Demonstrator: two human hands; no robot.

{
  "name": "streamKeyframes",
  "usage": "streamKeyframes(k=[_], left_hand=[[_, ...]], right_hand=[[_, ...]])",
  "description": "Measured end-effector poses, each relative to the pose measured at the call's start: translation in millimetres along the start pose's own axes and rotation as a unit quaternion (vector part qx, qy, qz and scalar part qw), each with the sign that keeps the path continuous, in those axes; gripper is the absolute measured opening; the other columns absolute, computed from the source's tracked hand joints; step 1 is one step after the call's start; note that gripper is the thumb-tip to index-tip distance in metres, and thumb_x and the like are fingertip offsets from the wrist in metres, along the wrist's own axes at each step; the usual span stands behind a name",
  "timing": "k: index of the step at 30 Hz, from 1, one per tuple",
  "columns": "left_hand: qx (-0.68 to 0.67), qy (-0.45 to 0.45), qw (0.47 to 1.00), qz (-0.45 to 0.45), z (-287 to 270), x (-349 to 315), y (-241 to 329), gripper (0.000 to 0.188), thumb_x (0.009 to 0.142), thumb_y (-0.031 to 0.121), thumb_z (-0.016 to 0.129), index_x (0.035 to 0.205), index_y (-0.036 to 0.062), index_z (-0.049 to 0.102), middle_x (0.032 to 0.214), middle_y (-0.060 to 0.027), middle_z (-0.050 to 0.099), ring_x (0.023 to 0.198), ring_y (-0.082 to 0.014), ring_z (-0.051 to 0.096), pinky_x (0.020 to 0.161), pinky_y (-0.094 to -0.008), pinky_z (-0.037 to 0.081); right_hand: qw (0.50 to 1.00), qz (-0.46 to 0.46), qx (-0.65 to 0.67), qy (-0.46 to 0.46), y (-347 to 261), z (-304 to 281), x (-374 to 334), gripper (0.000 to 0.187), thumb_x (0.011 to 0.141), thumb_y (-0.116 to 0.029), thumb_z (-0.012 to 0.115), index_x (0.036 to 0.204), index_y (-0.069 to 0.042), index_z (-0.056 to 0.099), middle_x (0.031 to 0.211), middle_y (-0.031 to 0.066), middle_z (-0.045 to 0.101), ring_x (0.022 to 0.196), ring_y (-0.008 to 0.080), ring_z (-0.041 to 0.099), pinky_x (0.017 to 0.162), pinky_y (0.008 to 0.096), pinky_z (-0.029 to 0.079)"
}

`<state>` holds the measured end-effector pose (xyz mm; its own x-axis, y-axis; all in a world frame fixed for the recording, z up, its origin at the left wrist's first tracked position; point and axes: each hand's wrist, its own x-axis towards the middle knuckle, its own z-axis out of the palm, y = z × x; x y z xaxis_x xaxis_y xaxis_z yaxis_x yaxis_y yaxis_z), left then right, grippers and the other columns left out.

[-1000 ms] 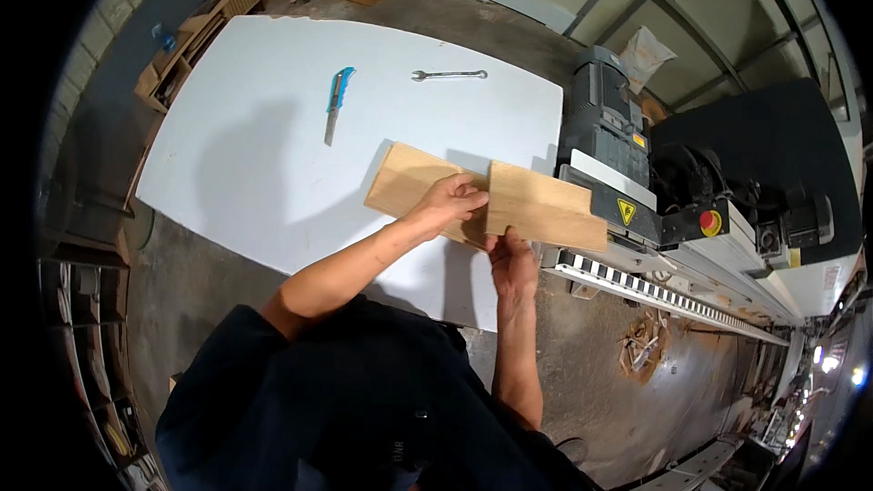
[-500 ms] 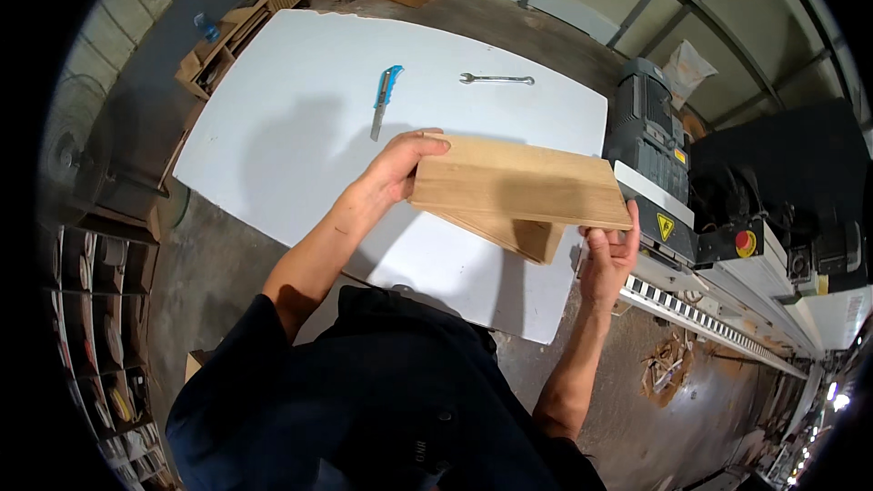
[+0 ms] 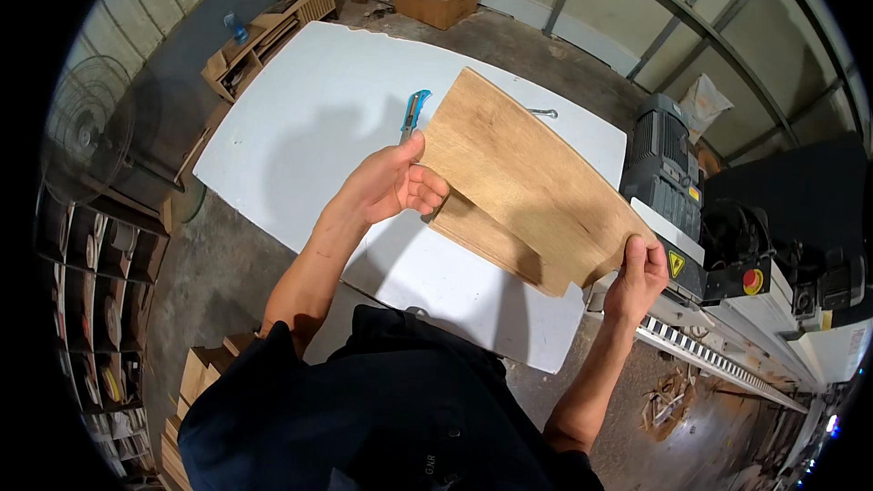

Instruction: The person picks up a wooden board from a white table and places it onto a larger stack of boards on the floor, then returns to pick up another board and aligns it on the stack.

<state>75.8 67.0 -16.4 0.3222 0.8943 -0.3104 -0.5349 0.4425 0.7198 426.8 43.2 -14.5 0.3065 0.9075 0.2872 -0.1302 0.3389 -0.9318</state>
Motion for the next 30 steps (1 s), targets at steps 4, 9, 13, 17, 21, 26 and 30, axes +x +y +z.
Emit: streamKeyframes(k=[4,9,13,17,21,26,30], left_hand=[[-0.014,-0.027,0.999,0.016,1,-4,-3,0.040,0.097,0.041,0.033,0.112,0.0060,0.045,0.076,-0.0203,0.065,0.056,-0.0250,0.065,0.049,-0.0309,0.053],[-0.025,-0.040,0.998,0.031,-5,-5,-6,0.040,0.097,0.039,0.033,0.109,0.0042,0.048,0.073,-0.0197,0.065,0.052,-0.0249,0.064,0.046,-0.0301,0.052],[0.000,-0.052,0.998,0.045,-3,-5,-3,0.040,0.096,0.043,0.037,0.092,0.0033,0.043,0.068,-0.0171,0.063,0.048,-0.0210,0.061,0.044,-0.0277,0.050],[0.015,-0.042,0.998,0.045,6,-11,0,0.035,0.096,0.041,0.040,0.083,0.0091,0.041,0.067,-0.0171,0.063,0.046,-0.0205,0.059,0.044,-0.0268,0.049],[0.003,-0.060,0.997,0.048,2,-12,0,0.033,0.095,0.041,0.040,0.083,0.0106,0.040,0.067,-0.0179,0.063,0.046,-0.0207,0.059,0.043,-0.0265,0.049],[-0.026,-0.036,0.998,0.046,4,-10,-6,0.037,0.095,0.041,0.041,0.102,0.0053,0.048,0.071,-0.0174,0.064,0.049,-0.0226,0.061,0.043,-0.0264,0.049],[-0.055,-0.125,0.991,0.019,-6,-12,-4,0.043,0.095,0.041,0.039,0.112,0.0028,0.048,0.073,-0.0175,0.065,0.052,-0.0229,0.062,0.044,-0.0273,0.050]], right_hand=[[1.000,0.030,0.007,0.003,0,-2,4,0.014,0.087,-0.016,0.062,0.088,-0.002,0.061,0.080,0.0001,0.063,0.064,0.0034,0.051,0.057,0.0168,0.038],[0.999,0.044,0.021,0.009,3,0,5,0.015,0.088,-0.017,0.062,0.086,-0.002,0.060,0.080,0.0017,0.063,0.064,0.0045,0.052,0.058,0.0177,0.040],[0.998,0.046,0.033,0.004,5,-1,7,0.015,0.088,-0.016,0.061,0.087,-0.001,0.060,0.084,0.0046,0.065,0.070,0.0075,0.058,0.064,0.0205,0.046],[0.996,0.065,0.054,0.005,8,-7,8,0.016,0.088,-0.015,0.062,0.086,0.001,0.061,0.084,0.0073,0.065,0.071,0.0098,0.058,0.068,0.0224,0.047],[0.996,0.062,0.061,-0.004,9,-4,7,0.016,0.088,-0.016,0.061,0.086,0.001,0.061,0.083,0.0072,0.065,0.071,0.0098,0.058,0.067,0.0223,0.047],[0.999,0.039,-0.009,0.020,9,-6,2,0.014,0.089,-0.013,0.059,0.087,0.000,0.061,0.086,0.0051,0.064,0.074,0.0089,0.057,0.069,0.0210,0.046],[1.000,0.000,-0.005,-0.006,0,-3,0,0.011,0.088,-0.011,0.060,0.084,-0.001,0.061,0.083,0.0016,0.063,0.072,0.0054,0.054,0.068,0.0184,0.043]])
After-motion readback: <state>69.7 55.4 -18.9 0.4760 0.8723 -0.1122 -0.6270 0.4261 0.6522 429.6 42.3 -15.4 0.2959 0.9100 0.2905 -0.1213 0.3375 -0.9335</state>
